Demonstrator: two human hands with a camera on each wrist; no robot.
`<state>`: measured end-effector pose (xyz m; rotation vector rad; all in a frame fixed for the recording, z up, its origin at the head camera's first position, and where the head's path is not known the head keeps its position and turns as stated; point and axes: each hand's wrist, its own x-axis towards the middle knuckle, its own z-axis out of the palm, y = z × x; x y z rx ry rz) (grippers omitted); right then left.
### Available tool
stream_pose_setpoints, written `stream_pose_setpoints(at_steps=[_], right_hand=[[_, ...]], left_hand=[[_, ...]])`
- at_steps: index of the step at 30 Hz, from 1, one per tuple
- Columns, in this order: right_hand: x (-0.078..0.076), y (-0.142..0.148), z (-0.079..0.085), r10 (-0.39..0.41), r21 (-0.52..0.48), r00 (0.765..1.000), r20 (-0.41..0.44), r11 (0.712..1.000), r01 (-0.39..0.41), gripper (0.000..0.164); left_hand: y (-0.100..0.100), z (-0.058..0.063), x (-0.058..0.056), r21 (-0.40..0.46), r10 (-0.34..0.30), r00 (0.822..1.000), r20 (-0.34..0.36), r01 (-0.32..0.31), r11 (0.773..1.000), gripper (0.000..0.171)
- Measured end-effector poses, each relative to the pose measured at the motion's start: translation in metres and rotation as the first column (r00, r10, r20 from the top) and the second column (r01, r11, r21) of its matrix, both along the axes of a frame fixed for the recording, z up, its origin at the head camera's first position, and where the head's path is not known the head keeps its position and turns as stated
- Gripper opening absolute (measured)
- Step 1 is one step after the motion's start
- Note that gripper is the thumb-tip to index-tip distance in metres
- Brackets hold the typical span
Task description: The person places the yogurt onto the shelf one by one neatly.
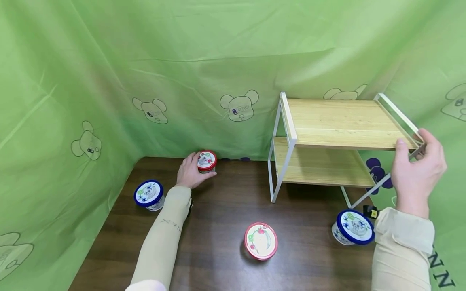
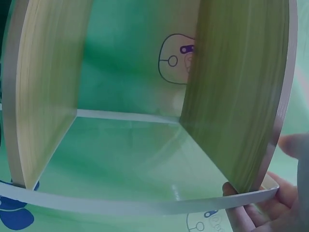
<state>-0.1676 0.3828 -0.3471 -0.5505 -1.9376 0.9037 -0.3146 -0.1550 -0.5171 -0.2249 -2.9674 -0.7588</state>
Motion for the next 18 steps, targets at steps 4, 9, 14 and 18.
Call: stream_pose_setpoints(at_steps=[4, 9, 14, 18], right_hand=[[-0.0016, 0.0025, 0.0013, 0.015, -0.037, 1.000, -0.020, 0.999, -0.016, 0.036], [-0.0015, 0.0020, 0.0044, 0.027, -0.089, 1.000, -0.008, 0.996, -0.027, 0.035], [-0.0021, 0.0027, 0.0043, 0.024, -0.097, 1.000, -0.016, 0.995, -0.026, 0.035], [-0.0027, 0.0047, 0.0028, 0.021, -0.080, 1.000, -0.023, 0.997, -0.022, 0.034]], left_hand=[[-0.0010, -0.0020, -0.0012, -0.011, -0.002, 1.000, 0.004, 0.002, 1.000, 0.110], [-0.0019, -0.0057, -0.0012, -0.016, -0.001, 1.000, 0.018, 0.002, 1.000, 0.109], [0.0001, -0.0069, 0.0007, 0.021, 0.011, 0.999, 0.038, -0.012, 1.000, 0.107], [0.0023, -0.0092, 0.0010, 0.050, 0.035, 0.999, 0.027, -0.037, 0.998, 0.101]])
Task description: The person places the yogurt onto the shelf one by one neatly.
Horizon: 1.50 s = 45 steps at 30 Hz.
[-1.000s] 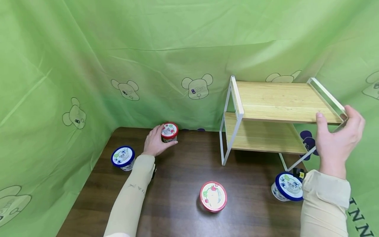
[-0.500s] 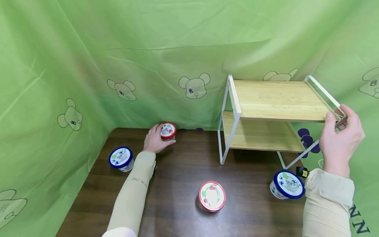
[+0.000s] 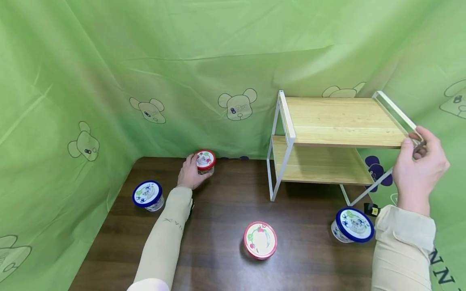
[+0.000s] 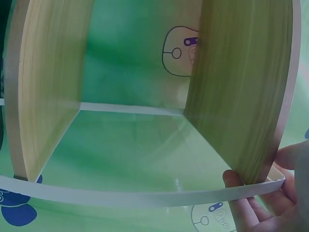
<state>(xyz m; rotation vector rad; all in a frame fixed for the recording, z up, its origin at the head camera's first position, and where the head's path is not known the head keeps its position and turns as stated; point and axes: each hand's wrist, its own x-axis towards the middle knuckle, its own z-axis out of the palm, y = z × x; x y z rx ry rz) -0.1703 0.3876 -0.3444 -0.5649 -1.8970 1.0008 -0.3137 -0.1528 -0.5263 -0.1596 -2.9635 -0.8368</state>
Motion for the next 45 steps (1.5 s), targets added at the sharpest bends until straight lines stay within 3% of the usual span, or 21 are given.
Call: stream_pose_setpoints(at_steps=[11, 24, 30, 37, 45], right_hand=[[0.001, 0.003, -0.002, 0.021, -0.015, 1.000, 0.000, 1.000, -0.021, 0.035], [0.003, 0.006, 0.001, 0.007, -0.023, 1.000, -0.007, 1.000, -0.007, 0.036], [0.003, 0.004, 0.001, 0.008, -0.025, 1.000, 0.007, 1.000, -0.008, 0.035], [0.002, 0.001, 0.001, 0.014, -0.043, 1.000, 0.005, 0.999, -0.014, 0.035], [0.000, 0.002, 0.000, 0.021, -0.042, 1.000, 0.004, 0.999, -0.021, 0.036]], left_hand=[[0.009, -0.008, 0.001, 0.004, 0.100, 0.995, -0.028, -0.100, 0.995, 0.098], [0.018, -0.004, 0.000, 0.000, 0.125, 0.985, -0.119, -0.125, 0.992, 0.093], [0.014, 0.006, -0.010, 0.028, 0.091, 0.994, -0.053, -0.090, 0.996, 0.111], [0.011, 0.019, -0.022, 0.002, 0.048, 0.998, 0.050, -0.048, 0.999, 0.110], [0.018, 0.022, -0.021, 0.017, 0.082, 0.991, 0.110, -0.084, 0.996, 0.111]])
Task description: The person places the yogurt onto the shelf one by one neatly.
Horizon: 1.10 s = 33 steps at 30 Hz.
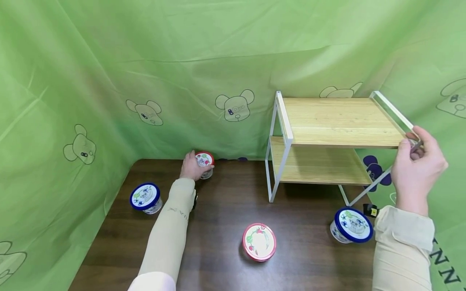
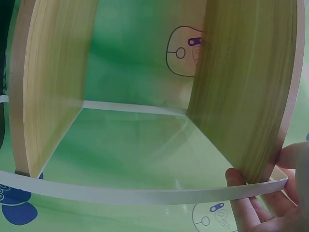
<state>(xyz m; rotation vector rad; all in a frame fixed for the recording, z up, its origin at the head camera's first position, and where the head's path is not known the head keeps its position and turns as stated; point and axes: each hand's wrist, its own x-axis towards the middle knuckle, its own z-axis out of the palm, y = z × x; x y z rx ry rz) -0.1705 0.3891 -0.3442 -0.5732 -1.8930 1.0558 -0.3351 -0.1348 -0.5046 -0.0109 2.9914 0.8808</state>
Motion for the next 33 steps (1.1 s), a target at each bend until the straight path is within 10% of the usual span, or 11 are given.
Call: stream_pose_setpoints(at_steps=[33], right_hand=[[0.001, 0.006, 0.003, 0.016, -0.056, 0.999, -0.037, 0.998, -0.018, 0.029]], left_hand=[[0.005, -0.022, 0.019, 0.143, 0.026, 0.998, -0.057, -0.018, 0.990, 0.104]])
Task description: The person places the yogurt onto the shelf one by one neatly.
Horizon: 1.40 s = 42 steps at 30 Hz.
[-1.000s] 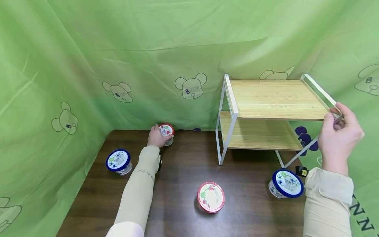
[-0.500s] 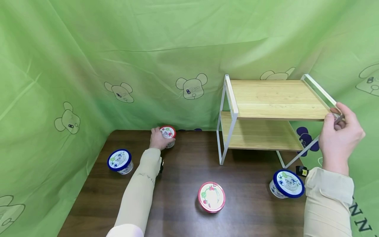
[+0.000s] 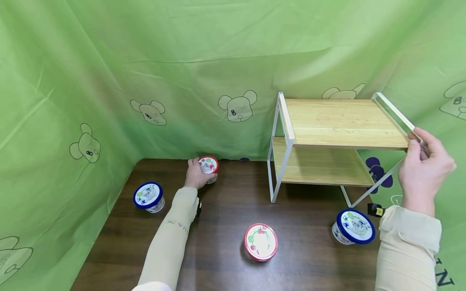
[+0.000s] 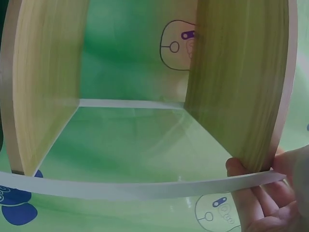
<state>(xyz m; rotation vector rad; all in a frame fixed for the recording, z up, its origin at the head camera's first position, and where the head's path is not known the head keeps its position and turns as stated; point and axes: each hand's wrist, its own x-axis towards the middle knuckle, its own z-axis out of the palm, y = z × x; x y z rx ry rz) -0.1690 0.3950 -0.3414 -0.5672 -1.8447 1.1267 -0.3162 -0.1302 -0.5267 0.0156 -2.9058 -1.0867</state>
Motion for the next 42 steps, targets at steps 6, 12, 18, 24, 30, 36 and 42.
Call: stream_pose_setpoints(at_steps=[6, 12, 18, 24, 30, 36, 42], right_hand=[[0.003, -0.001, 0.000, 0.033, -0.005, 0.999, -0.035, 0.999, -0.033, 0.027], [0.010, -0.008, 0.007, 0.070, -0.004, 0.996, -0.059, 0.998, -0.070, 0.027], [0.012, -0.012, 0.012, 0.109, -0.039, 0.993, -0.049, 0.993, -0.111, 0.027], [0.009, -0.010, 0.013, 0.137, -0.026, 0.990, -0.040, 0.990, -0.138, 0.028], [0.007, -0.007, 0.012, 0.171, -0.079, 0.984, -0.051, 0.981, -0.174, 0.029], [0.009, -0.007, 0.012, 0.185, -0.117, 0.980, -0.070, 0.974, -0.193, 0.030], [0.007, 0.000, 0.007, 0.192, -0.122, 0.979, -0.065, 0.972, -0.198, 0.030]], left_hand=[[0.000, 0.000, 0.001, 0.005, -0.006, 1.000, 0.005, 0.006, 1.000, 0.104], [-0.001, 0.000, 0.001, 0.004, -0.001, 1.000, 0.020, 0.001, 1.000, 0.105], [0.000, 0.001, 0.002, 0.010, 0.005, 0.999, 0.032, -0.006, 1.000, 0.105], [0.001, 0.000, 0.002, 0.014, 0.005, 0.999, 0.033, -0.006, 1.000, 0.105], [0.001, 0.001, 0.004, 0.017, 0.009, 1.000, 0.027, -0.010, 1.000, 0.105], [0.003, 0.003, 0.009, 0.021, -0.003, 1.000, 0.031, 0.002, 1.000, 0.103], [0.006, 0.007, 0.014, 0.038, -0.006, 1.000, 0.021, 0.005, 0.999, 0.102]])
